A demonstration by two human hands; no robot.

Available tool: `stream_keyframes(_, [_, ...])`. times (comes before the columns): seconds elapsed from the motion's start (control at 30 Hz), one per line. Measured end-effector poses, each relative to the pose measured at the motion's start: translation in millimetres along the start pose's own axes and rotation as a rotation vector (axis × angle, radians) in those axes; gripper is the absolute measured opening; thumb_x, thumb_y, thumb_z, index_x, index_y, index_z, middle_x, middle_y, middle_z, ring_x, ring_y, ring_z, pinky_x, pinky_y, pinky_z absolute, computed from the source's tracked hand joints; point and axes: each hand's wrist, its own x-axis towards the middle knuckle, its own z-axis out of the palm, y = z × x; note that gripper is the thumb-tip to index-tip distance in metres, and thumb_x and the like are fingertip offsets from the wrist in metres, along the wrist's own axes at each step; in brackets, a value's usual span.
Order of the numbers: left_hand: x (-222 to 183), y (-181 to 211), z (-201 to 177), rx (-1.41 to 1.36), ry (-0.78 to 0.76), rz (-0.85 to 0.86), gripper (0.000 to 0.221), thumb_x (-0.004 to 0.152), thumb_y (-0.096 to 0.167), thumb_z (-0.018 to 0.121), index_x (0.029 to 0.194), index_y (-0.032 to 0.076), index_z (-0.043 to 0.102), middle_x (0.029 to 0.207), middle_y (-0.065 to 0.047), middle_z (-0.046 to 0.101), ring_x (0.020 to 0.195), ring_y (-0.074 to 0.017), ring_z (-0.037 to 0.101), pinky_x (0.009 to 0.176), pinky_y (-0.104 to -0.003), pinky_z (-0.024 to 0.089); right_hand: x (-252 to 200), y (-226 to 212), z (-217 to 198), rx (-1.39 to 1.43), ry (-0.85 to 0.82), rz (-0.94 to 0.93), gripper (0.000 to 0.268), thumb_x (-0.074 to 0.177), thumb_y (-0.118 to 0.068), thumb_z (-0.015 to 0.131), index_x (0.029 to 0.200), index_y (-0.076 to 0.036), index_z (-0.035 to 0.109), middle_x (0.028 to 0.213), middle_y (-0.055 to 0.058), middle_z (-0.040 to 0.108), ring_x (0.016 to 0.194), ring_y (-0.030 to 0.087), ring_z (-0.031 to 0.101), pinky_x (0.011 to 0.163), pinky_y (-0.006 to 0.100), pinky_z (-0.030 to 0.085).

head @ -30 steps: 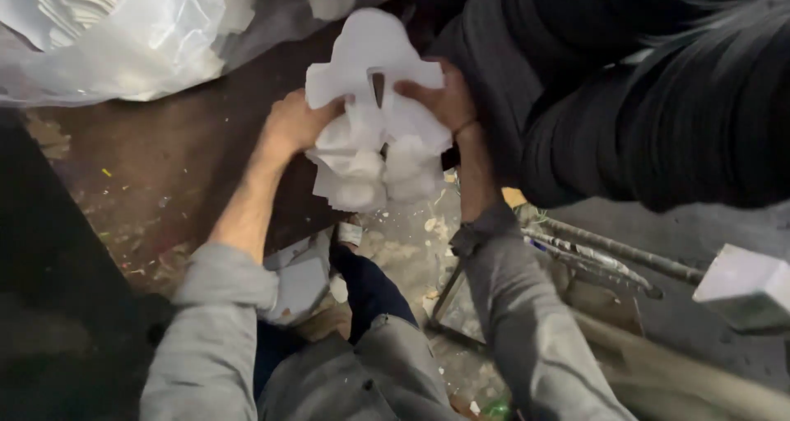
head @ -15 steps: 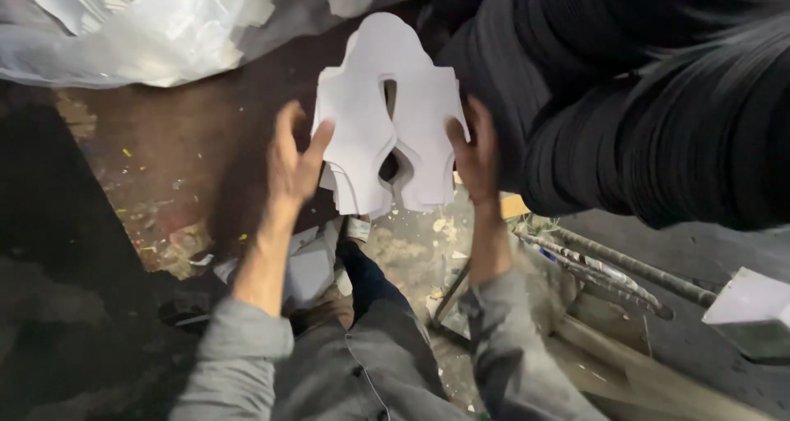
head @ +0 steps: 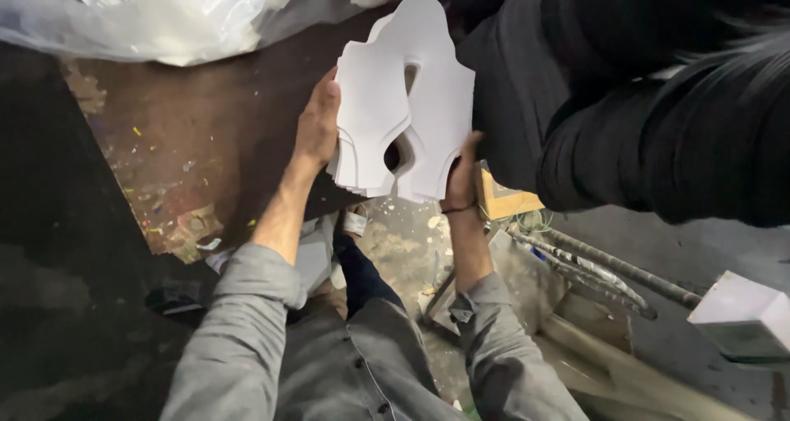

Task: Sorting and peeling apart thin white paper or fabric parts on a production table and organizing them into stacks and bags.

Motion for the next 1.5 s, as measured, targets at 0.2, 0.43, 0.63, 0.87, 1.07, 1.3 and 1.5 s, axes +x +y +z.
stream_keyframes(0.2, [-76, -60, -5, -0.094, 0.125, 0.098, 0.091, 0.104, 0.069, 0.032, 0.159, -0.004, 0.029, 0.166, -0.024, 0.034, 0.156, -0.0351, 0.031, 0.128, -0.043, 0.022, -124, 77, -95, -1.299, 0.375, -0.435, 0.022, 0.112, -0.020, 0.058, 0.129, -0.013, 0.070, 0.118, 0.004, 0.070, 0.100, 0.015, 0.067, 0.088, 0.028, 0.055])
stream_keyframes(0.43, [-91, -33, 16, 0.076, 0.092, 0.008, 0.087, 0.104, 0.065, 0.018, 0.161, -0.001, 0.025, 0.167, -0.022, 0.030, 0.155, -0.0351, 0.031, 0.125, -0.038, 0.027, -113, 107, 60, -0.472, 0.209, -0.086, 0.038, 0.096, -0.008, 0.052, 0.133, -0.002, 0.055, 0.127, 0.008, 0.064, 0.115, 0.019, 0.064, 0.093, 0.035, 0.055])
stream_keyframes(0.63, [-80, -30, 17, 0.133, -0.002, -0.042, 0.083, 0.103, 0.058, 0.016, 0.161, -0.001, 0.017, 0.167, -0.023, 0.023, 0.152, -0.0360, 0.028, 0.120, -0.035, 0.029, -91, 125, 84, -0.122, 0.542, -0.013, 0.024, 0.102, -0.011, 0.056, 0.121, 0.000, 0.065, 0.106, 0.007, 0.067, 0.090, 0.018, 0.062, 0.081, 0.037, 0.057])
stream_keyframes(0.87, [-78, -29, 29, 0.017, -0.051, -0.151, 0.090, 0.105, 0.058, 0.024, 0.164, -0.007, 0.004, 0.156, -0.036, 0.034, 0.145, -0.0432, 0.039, 0.118, -0.039, 0.034, -94, 140, 80, -0.169, 0.558, -0.070, 0.026, 0.097, -0.008, 0.055, 0.120, 0.000, 0.066, 0.107, 0.007, 0.068, 0.090, 0.019, 0.061, 0.078, 0.036, 0.053])
stream_keyframes(1.07, [-86, 3, -41, 0.385, 0.165, 0.167, 0.085, 0.104, 0.049, 0.054, 0.156, -0.011, 0.024, 0.157, -0.037, 0.035, 0.148, -0.0481, 0.034, 0.124, -0.048, 0.027, -141, 99, 45, -0.376, 0.302, 0.129, 0.031, 0.100, -0.023, 0.055, 0.124, -0.004, 0.061, 0.122, 0.008, 0.064, 0.110, 0.021, 0.066, 0.089, 0.038, 0.058])
stream_keyframes(1.3, [-42, 141, -227, 1.013, 0.356, 0.622, 0.101, 0.082, 0.038, 0.089, 0.159, 0.004, 0.033, 0.159, -0.028, 0.036, 0.148, -0.0498, 0.024, 0.122, -0.068, 0.021, -240, 124, 5, -0.834, 0.096, 0.148, 0.021, 0.097, -0.015, 0.067, 0.111, 0.000, 0.067, 0.104, 0.007, 0.073, 0.092, 0.016, 0.067, 0.079, 0.030, 0.056])
stream_keyframes(1.5, [-48, 17, -259, 1.102, 0.329, 0.579, 0.088, 0.087, 0.043, 0.082, 0.158, 0.031, 0.033, 0.170, -0.024, 0.016, 0.156, -0.0513, 0.007, 0.120, -0.075, 0.009, -224, 96, 238, -0.938, -0.326, -0.320, 0.024, 0.095, 0.001, 0.063, 0.119, 0.002, 0.064, 0.112, 0.008, 0.065, 0.097, 0.016, 0.065, 0.087, 0.028, 0.054])
